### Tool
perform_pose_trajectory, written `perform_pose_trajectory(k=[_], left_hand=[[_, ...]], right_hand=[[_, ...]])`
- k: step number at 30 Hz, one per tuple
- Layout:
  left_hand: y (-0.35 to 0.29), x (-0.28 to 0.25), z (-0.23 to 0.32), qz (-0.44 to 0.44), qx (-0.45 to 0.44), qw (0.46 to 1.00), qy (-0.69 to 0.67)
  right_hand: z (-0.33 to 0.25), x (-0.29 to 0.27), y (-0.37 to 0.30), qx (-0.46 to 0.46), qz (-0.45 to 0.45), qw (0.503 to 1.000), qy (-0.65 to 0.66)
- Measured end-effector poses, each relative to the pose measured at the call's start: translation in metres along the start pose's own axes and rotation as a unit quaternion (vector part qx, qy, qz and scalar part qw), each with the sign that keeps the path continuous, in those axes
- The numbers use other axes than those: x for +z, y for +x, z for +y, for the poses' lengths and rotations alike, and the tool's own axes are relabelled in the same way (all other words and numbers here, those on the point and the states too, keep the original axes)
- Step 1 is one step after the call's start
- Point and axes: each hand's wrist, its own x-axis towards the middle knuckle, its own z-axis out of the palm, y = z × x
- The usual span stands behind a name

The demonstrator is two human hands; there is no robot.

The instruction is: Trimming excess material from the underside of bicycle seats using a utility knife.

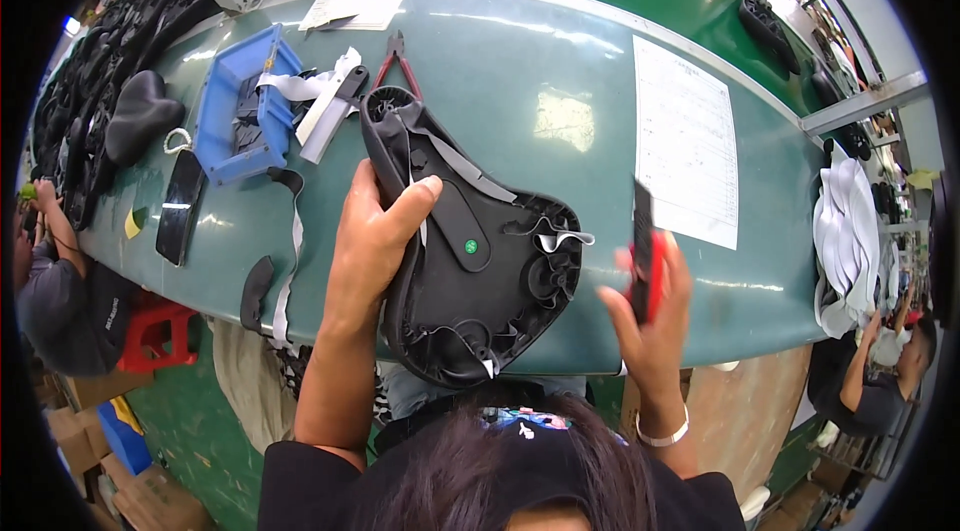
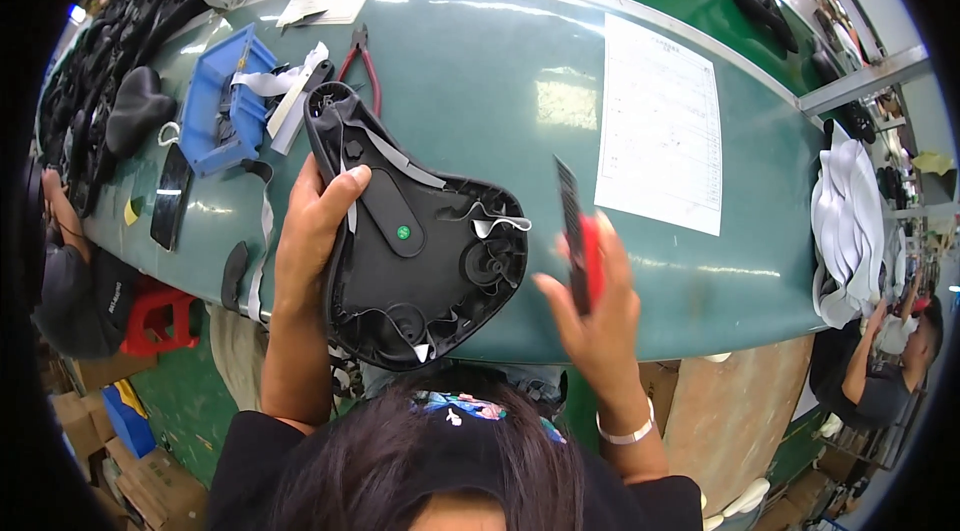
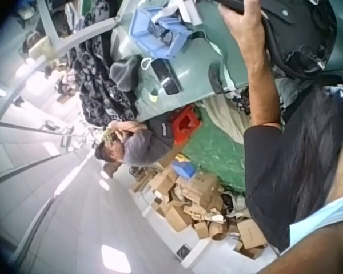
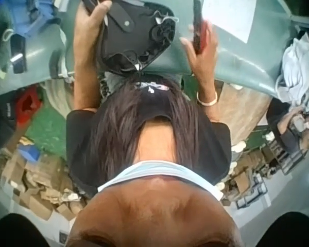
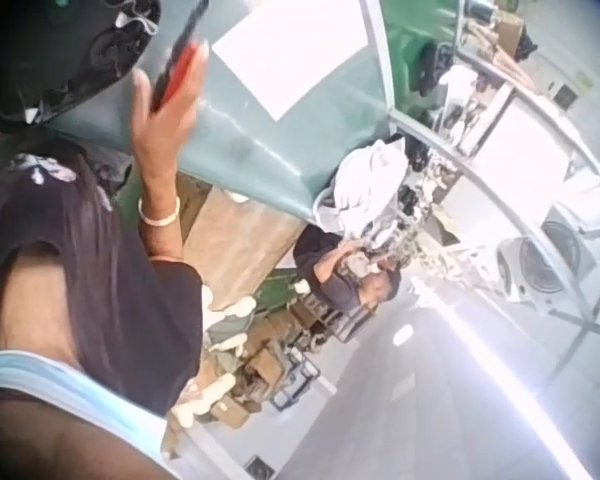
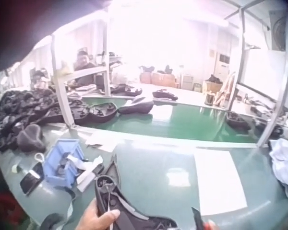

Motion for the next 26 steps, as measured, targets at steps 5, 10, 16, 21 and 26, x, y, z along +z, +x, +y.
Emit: perform_pose_trajectory(k=[5, 10, 16, 21, 26], left_hand=[[-0.016, -0.011, -0.016, 0.072, 0.050, 0.995, -0.037], [-0.020, -0.017, -0.019, 0.168, 0.277, 0.852, 0.411], [0.012, 0.043, -0.002, -0.197, 0.403, 0.822, 0.350], [0.014, 0.035, 0.013, -0.289, 0.291, 0.853, 0.323], [0.020, 0.030, 0.003, -0.248, 0.157, 0.956, 0.017]], right_hand=[[0.016, 0.023, 0.051, 0.104, -0.059, 0.990, 0.070], [0.017, -0.012, 0.060, 0.240, 0.034, 0.950, 0.198], [-0.033, 0.015, 0.038, -0.018, -0.161, 0.958, 0.238], [0.009, -0.023, 0.029, -0.090, -0.203, 0.972, -0.078], [-0.007, -0.015, 0.026, -0.073, -0.269, 0.924, -0.262]])
